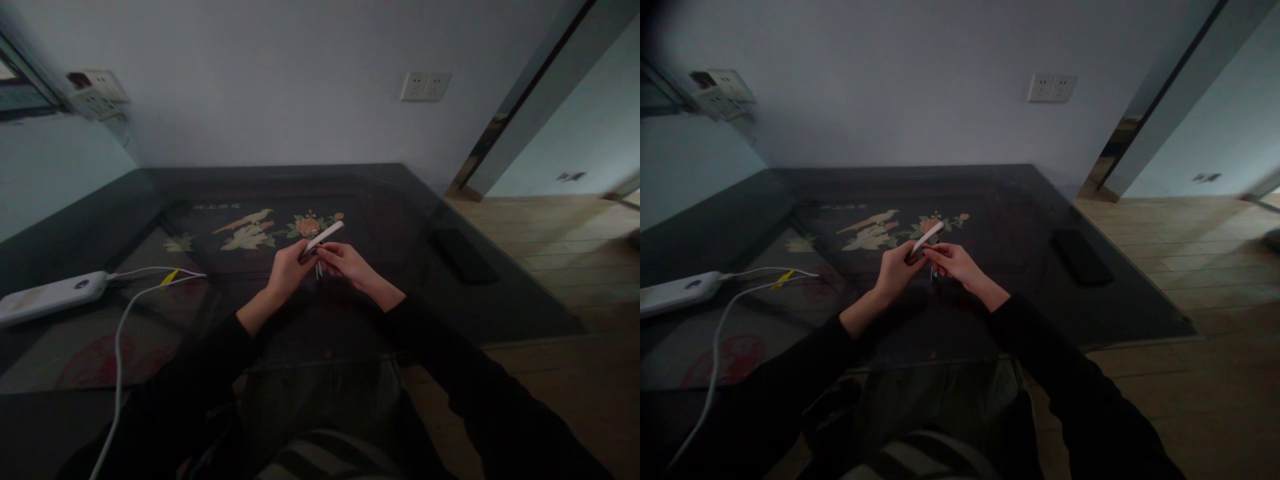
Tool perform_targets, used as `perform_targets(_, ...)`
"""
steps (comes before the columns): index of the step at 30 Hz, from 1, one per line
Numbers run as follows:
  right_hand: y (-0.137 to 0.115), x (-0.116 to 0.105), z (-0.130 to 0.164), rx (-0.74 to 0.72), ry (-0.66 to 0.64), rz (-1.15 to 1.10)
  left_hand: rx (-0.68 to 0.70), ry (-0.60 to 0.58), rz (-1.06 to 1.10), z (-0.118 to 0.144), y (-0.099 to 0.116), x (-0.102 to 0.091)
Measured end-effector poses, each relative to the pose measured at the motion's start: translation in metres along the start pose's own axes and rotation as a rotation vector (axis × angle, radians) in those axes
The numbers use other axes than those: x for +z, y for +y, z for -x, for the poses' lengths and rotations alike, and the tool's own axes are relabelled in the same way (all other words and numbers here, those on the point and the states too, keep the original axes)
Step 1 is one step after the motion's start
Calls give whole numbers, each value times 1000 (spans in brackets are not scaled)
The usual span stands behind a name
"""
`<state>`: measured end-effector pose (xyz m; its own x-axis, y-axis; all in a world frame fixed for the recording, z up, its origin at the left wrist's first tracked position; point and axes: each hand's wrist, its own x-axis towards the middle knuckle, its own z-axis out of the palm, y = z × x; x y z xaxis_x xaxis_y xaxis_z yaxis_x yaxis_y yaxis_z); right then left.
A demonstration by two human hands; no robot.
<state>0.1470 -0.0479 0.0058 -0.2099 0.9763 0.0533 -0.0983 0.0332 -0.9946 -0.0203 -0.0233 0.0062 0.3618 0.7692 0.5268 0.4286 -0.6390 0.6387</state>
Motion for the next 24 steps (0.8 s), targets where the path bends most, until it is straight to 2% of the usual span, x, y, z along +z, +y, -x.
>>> perform_targets(6,1,0,-1,-30,4,27,-3,19,-42,0,-4,1)
perform_targets(17,12,-5,-5,-32,-44,-3,-68,45,106,-2,2,3)
perform_targets(24,13,-6,-8,-19,10,-14,-87,65,149,-2,2,3)
